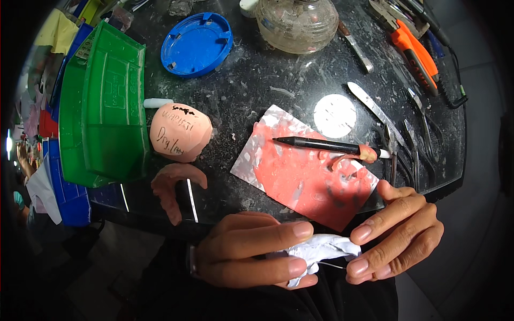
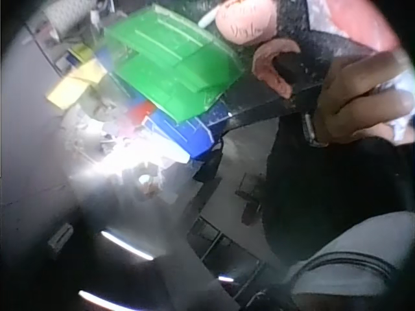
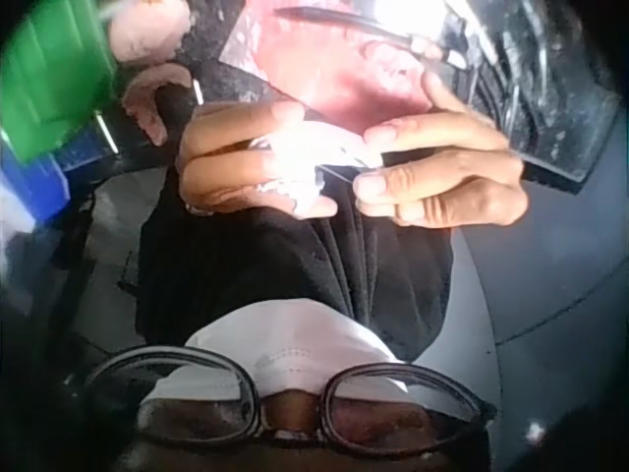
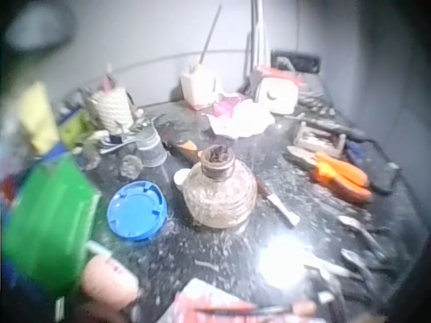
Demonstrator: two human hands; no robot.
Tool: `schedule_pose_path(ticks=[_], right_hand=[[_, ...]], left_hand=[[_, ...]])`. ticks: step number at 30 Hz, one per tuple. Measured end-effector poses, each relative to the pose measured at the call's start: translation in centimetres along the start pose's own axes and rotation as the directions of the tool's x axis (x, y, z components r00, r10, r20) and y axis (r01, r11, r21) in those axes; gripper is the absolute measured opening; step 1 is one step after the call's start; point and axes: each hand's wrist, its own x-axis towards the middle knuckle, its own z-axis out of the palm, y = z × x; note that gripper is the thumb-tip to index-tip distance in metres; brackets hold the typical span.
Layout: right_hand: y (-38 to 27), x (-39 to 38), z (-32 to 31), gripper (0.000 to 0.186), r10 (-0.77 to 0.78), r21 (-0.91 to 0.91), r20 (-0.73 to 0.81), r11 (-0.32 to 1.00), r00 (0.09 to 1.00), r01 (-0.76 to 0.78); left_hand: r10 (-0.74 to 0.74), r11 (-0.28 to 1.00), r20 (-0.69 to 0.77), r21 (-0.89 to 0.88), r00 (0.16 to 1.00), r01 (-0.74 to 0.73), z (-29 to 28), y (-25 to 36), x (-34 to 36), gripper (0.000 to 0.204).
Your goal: The person manipulates a wire with pliers and positions it against a dental model. They repeatedly bend the wire and check the fit against the model surface.
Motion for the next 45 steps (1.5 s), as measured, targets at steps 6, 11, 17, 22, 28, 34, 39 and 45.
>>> schedule_pose_path(ticks=[6, 11, 17, 22, 28, 34, 39, 45], right_hand=[[0.1, 0.0, 0.0, 0.024, -0.033, -0.008, 0.019, 0.999, 0.999, 0.033], [0.0, 0.1, 0.3, 0.023, -0.032, -0.028, 0.002, 0.999, 0.999, 0.032], [0.0, 0.3, -0.2, 0.026, -0.022, -0.032, 0.039, 0.999, 0.999, 0.024], [0.2, 0.2, -0.2, 0.027, -0.046, -0.032, 0.045, 0.998, 0.998, 0.047], [-0.3, 0.1, -0.3, 0.03, -0.026, -0.055, 0.036, 0.998, 0.999, 0.028], [-0.2, 0.2, -0.8, 0.031, -0.03, -0.087, 0.072, 0.996, 0.997, 0.036], [-0.4, 0.2, -0.8, 0.03, -0.036, -0.102, 0.083, 0.994, 0.996, 0.045], [-0.4, 0.3, -0.6, 0.029, -0.03, -0.099, 0.082, 0.994, 0.996, 0.038]], left_hand=[[0.079, 0.993, -0.059, -0.081, 0.995, -0.083, 0.3, -0.6, 0.0, 0.038], [0.062, 0.995, -0.068, -0.073, 0.996, -0.067, 0.5, -0.2, -0.1, 0.037], [0.058, 0.989, -0.04, -0.135, 0.997, -0.063, 0.4, -0.5, -0.1, 0.043], [0.005, 0.985, 0.003, -0.17, 1.0, -0.005, -0.2, -0.2, 0.1, 0.046], [-0.022, 0.989, 0.057, -0.147, 0.998, 0.03, -0.3, 0.3, 0.5, 0.046], [0.018, 0.992, 0.081, -0.129, 0.997, -0.008, -0.4, -0.3, 0.4, 0.046], [0.029, 0.992, 0.034, -0.122, 0.999, -0.024, -0.1, -0.4, -0.1, 0.045], [0.048, 0.991, 0.01, -0.124, 0.999, -0.046, 0.0, -0.1, 0.2, 0.039]])
